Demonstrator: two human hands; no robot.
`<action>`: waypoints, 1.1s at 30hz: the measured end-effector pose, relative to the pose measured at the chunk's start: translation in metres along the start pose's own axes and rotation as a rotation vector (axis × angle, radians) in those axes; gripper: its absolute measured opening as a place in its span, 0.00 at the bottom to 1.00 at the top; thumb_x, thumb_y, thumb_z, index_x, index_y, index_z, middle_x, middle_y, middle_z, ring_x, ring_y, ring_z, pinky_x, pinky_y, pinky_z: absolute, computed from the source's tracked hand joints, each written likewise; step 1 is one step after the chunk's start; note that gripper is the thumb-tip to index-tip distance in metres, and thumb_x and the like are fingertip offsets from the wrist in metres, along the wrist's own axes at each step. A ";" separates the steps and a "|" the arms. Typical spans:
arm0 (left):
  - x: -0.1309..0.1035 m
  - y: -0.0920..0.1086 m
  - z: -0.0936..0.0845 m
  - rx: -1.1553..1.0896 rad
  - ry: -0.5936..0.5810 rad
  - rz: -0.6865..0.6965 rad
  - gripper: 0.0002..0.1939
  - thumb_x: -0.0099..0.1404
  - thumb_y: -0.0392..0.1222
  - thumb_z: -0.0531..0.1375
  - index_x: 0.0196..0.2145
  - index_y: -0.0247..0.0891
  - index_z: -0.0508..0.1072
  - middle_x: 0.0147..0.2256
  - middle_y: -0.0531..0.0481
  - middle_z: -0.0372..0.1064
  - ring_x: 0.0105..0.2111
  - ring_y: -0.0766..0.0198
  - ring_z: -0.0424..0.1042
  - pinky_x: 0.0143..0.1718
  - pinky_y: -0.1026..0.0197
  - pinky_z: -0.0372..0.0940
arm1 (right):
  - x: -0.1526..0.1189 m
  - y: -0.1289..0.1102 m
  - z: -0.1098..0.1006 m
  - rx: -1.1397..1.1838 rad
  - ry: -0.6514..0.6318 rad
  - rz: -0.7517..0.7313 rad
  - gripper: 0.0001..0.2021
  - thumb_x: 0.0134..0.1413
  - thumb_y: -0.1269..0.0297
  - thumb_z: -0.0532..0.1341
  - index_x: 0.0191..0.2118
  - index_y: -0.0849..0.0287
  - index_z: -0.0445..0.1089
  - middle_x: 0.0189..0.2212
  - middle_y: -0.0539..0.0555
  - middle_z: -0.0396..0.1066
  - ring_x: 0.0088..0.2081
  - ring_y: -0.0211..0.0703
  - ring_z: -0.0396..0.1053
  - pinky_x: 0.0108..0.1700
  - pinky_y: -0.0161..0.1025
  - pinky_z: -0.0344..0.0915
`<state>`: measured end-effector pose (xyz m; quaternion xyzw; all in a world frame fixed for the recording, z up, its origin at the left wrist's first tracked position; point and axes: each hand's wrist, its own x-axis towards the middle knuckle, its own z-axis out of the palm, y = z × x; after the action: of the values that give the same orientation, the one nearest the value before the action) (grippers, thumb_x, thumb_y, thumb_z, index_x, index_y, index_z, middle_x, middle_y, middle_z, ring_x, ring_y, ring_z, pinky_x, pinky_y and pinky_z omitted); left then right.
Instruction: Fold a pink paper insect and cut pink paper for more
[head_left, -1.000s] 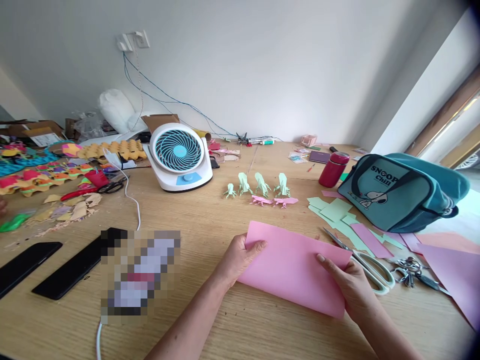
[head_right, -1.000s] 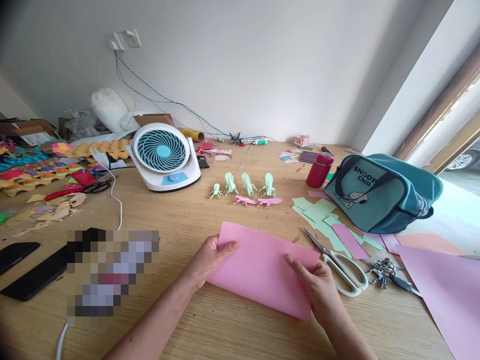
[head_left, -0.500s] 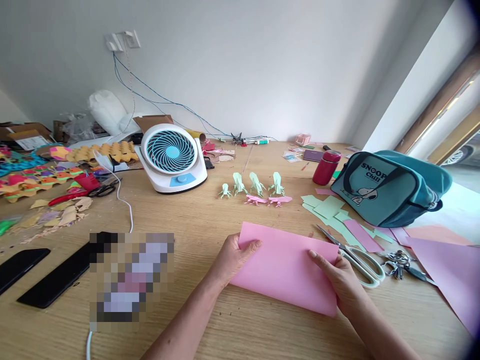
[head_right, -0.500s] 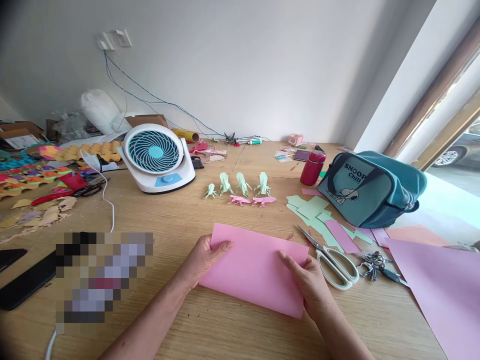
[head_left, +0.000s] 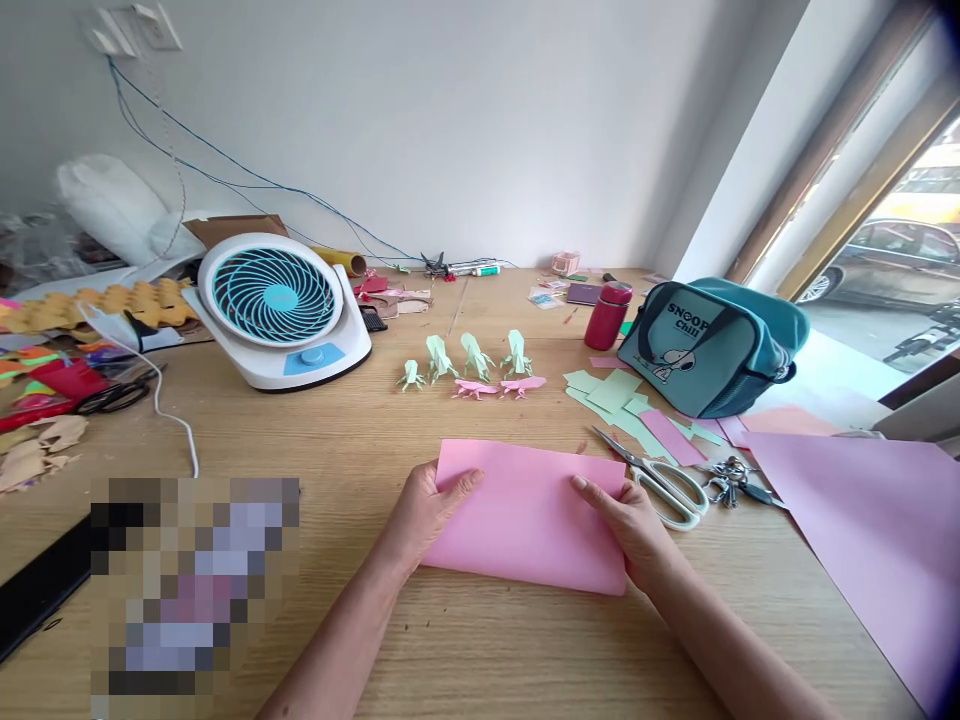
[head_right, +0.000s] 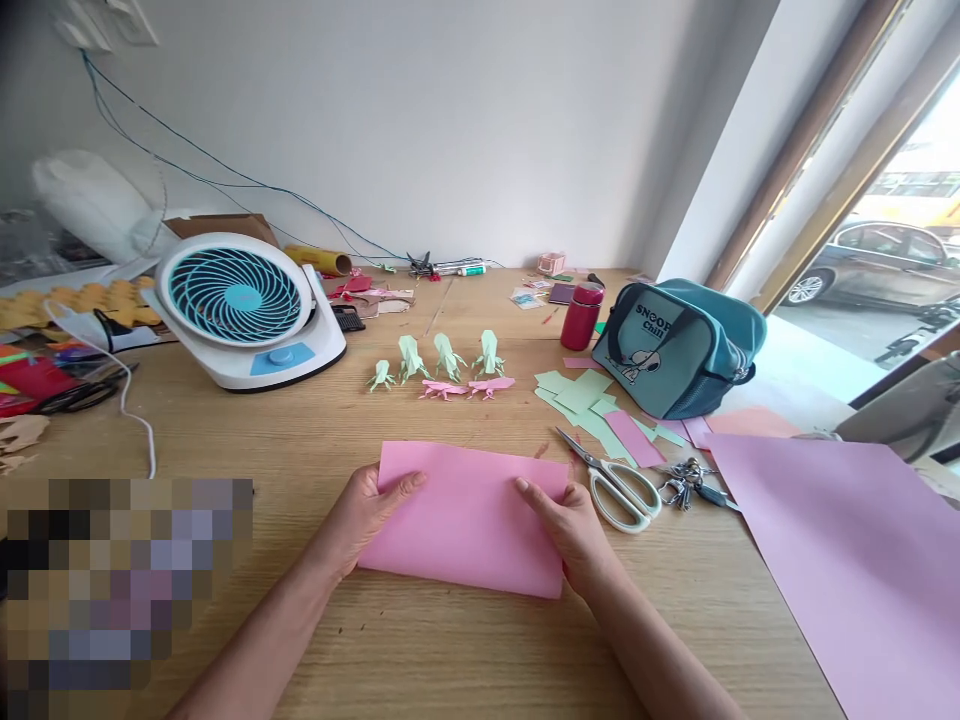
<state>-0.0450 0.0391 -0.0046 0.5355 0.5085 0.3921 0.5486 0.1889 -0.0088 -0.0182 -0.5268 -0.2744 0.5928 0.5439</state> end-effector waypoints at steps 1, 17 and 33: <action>0.000 0.000 0.000 0.008 0.003 0.000 0.25 0.54 0.58 0.67 0.38 0.32 0.78 0.35 0.44 0.78 0.32 0.56 0.74 0.30 0.61 0.64 | -0.001 -0.001 0.001 0.002 0.005 0.001 0.18 0.38 0.52 0.75 0.30 0.61 0.76 0.26 0.55 0.77 0.24 0.44 0.72 0.24 0.35 0.68; 0.001 0.000 -0.001 0.011 0.018 0.057 0.25 0.54 0.57 0.66 0.40 0.32 0.78 0.39 0.41 0.79 0.35 0.55 0.75 0.31 0.61 0.66 | 0.003 0.001 -0.004 0.079 -0.028 -0.024 0.15 0.42 0.51 0.72 0.26 0.58 0.75 0.22 0.50 0.74 0.22 0.38 0.67 0.23 0.33 0.63; -0.004 0.007 -0.005 -0.105 -0.033 0.029 0.20 0.51 0.52 0.70 0.35 0.33 0.79 0.35 0.45 0.79 0.32 0.59 0.74 0.32 0.61 0.67 | 0.002 0.002 -0.006 0.041 0.000 -0.061 0.16 0.39 0.50 0.74 0.24 0.58 0.75 0.20 0.49 0.73 0.20 0.36 0.64 0.21 0.33 0.60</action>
<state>-0.0496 0.0372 0.0038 0.5197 0.4702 0.4175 0.5784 0.1939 -0.0094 -0.0222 -0.5070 -0.2778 0.5814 0.5725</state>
